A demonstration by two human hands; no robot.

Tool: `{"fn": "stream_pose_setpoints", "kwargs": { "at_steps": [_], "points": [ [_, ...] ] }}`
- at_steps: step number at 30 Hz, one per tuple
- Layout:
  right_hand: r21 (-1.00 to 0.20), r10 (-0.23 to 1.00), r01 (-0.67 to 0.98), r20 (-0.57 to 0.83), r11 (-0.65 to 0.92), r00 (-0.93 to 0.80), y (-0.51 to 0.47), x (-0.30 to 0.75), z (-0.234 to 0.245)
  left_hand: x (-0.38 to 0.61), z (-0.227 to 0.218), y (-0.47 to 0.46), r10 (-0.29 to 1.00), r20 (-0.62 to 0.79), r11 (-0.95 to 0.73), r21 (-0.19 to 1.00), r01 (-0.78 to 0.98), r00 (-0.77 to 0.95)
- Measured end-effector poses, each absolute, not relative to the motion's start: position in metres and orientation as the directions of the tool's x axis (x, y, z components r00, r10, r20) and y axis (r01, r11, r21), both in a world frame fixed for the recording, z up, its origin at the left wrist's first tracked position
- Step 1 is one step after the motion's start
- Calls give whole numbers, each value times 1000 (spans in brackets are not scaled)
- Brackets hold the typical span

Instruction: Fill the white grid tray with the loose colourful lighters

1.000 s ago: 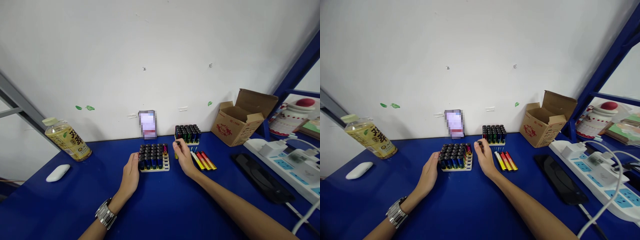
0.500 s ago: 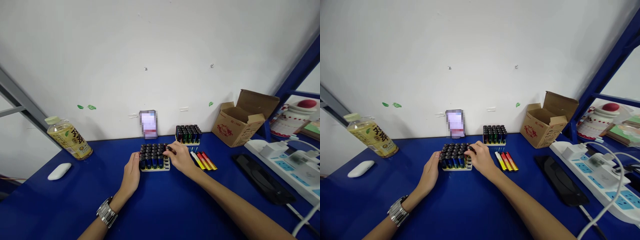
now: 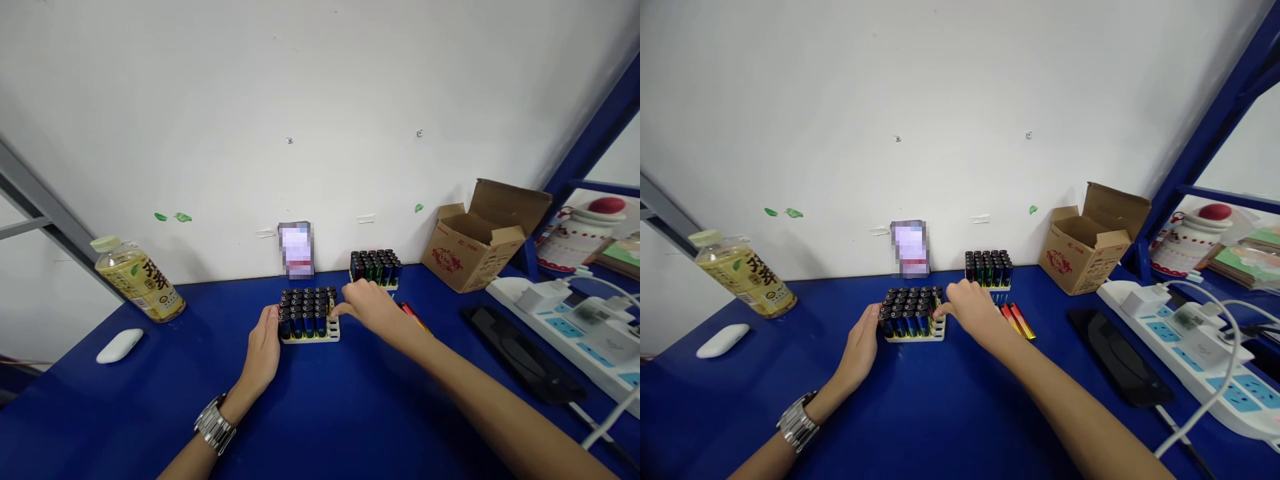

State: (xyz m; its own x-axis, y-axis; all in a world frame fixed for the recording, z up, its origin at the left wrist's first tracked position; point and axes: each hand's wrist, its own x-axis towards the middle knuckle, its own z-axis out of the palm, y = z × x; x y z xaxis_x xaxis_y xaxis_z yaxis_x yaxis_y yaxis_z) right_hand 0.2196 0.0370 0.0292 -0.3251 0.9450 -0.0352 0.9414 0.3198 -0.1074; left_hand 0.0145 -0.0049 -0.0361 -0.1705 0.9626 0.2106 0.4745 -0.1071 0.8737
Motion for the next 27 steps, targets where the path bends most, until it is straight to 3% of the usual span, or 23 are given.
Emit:
{"fn": "stream_pose_setpoints", "kwargs": {
  "at_steps": [4,8,12,17,23,27],
  "points": [
    [-25,981,984,-81,175,-176,29,252,39,14,-37,-5,964,207,-104,872,478,-168],
    [68,967,997,-253,29,-11,21,279,29,14,-37,-5,962,213,-110,875,472,-170],
    [33,950,991,-293,127,-112,18,284,11,14,-37,-4,959,224,-117,872,476,-175],
    [-36,934,941,-113,338,-340,26,268,-4,14,-37,-4,960,221,-112,869,482,-174],
    [-39,902,904,96,425,-420,34,247,-15,13,-37,-5,958,229,-125,874,469,-171],
    [-120,831,859,348,498,-433,35,247,-28,14,-37,-5,960,219,-117,877,466,-172]
  ]
}}
